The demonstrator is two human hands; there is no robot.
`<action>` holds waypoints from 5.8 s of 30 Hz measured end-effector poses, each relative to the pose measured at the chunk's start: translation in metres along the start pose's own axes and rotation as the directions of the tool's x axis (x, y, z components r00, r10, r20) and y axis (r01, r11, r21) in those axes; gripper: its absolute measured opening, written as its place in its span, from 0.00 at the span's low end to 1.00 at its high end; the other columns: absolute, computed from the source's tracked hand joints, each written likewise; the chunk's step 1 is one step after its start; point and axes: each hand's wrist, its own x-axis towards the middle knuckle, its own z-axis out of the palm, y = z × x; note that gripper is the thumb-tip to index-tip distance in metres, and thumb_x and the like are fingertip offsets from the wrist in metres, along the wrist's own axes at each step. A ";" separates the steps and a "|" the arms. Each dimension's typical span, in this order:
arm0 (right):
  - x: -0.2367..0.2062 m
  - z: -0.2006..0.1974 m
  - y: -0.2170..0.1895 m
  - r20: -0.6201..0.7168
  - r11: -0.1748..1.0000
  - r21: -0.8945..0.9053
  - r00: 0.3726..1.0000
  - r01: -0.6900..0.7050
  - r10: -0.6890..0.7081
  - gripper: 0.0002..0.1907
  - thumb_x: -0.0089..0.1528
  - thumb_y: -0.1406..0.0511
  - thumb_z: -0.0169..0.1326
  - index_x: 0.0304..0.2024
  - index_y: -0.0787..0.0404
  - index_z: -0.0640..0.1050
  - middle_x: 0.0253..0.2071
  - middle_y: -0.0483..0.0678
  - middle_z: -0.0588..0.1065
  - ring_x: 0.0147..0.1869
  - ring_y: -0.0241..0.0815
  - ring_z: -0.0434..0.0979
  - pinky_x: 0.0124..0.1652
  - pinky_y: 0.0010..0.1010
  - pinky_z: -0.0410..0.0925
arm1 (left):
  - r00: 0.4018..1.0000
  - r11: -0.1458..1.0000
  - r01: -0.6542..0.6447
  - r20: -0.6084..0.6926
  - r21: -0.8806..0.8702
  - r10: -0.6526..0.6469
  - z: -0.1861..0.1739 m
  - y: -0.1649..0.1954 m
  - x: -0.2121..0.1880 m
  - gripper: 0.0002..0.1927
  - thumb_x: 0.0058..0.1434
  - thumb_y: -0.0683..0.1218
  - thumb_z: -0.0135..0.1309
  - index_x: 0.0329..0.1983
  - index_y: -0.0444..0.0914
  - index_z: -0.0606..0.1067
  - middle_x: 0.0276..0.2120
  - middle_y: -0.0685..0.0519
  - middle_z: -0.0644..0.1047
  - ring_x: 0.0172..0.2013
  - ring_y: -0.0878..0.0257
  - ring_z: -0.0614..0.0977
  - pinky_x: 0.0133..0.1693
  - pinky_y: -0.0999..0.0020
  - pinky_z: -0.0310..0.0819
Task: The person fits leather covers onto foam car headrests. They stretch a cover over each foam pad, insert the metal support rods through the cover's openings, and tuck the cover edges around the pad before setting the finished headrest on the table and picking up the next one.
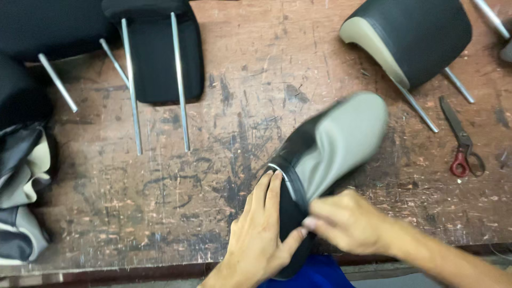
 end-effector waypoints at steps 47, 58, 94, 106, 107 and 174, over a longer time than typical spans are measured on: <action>0.042 0.005 0.034 -0.687 0.870 0.455 0.549 -0.187 0.477 0.28 0.68 0.62 0.52 0.68 0.63 0.63 0.60 0.54 0.71 0.61 0.42 0.72 0.58 0.31 0.68 | 0.918 0.938 -0.195 -0.390 -0.288 0.071 0.044 -0.054 0.074 0.46 0.66 0.65 0.48 0.76 0.31 0.56 0.75 0.34 0.56 0.76 0.41 0.55 0.72 0.49 0.45; 0.099 -0.024 0.033 -0.503 0.999 0.017 0.863 -0.046 0.048 0.21 0.69 0.68 0.50 0.65 0.60 0.72 0.52 0.51 0.71 0.57 0.43 0.73 0.56 0.30 0.68 | 0.966 0.990 -0.124 -0.219 0.059 0.134 -0.046 -0.032 0.070 0.62 0.43 0.65 0.66 0.75 0.32 0.52 0.72 0.31 0.52 0.70 0.34 0.57 0.64 0.46 0.59; 0.156 0.068 0.049 -0.079 0.031 0.996 0.723 0.080 0.686 0.37 0.65 0.45 0.38 0.69 0.59 0.63 0.66 0.54 0.69 0.67 0.50 0.71 0.66 0.43 0.63 | 0.954 0.792 -0.228 -0.292 -0.566 0.066 -0.101 -0.160 0.050 0.46 0.53 0.55 0.64 0.72 0.34 0.62 0.69 0.41 0.67 0.69 0.52 0.69 0.69 0.58 0.57; 0.087 -0.047 -0.021 -0.564 0.811 0.572 0.777 0.123 0.280 0.30 0.70 0.60 0.41 0.71 0.69 0.63 0.71 0.52 0.67 0.77 0.42 0.62 0.73 0.33 0.52 | 0.903 0.594 -0.309 -0.424 -0.743 -0.060 -0.031 -0.159 0.106 0.59 0.50 0.68 0.67 0.75 0.33 0.55 0.66 0.42 0.67 0.66 0.52 0.69 0.67 0.58 0.58; 0.076 -0.051 -0.025 -0.563 0.899 0.436 0.794 0.049 0.229 0.31 0.70 0.58 0.43 0.71 0.69 0.64 0.72 0.54 0.67 0.77 0.44 0.61 0.73 0.34 0.51 | 0.909 0.557 -0.302 -0.410 -0.774 -0.078 -0.023 -0.160 0.106 0.59 0.50 0.68 0.66 0.74 0.33 0.56 0.66 0.41 0.68 0.66 0.51 0.70 0.68 0.58 0.59; 0.017 0.028 0.050 -0.401 0.790 0.580 0.773 -0.201 0.492 0.22 0.69 0.60 0.39 0.53 0.67 0.77 0.54 0.50 0.75 0.60 0.40 0.71 0.60 0.33 0.62 | 0.944 0.855 -0.058 -0.306 -0.515 -0.121 0.067 -0.001 -0.021 0.67 0.49 0.55 0.72 0.76 0.25 0.40 0.70 0.32 0.51 0.72 0.40 0.56 0.71 0.50 0.50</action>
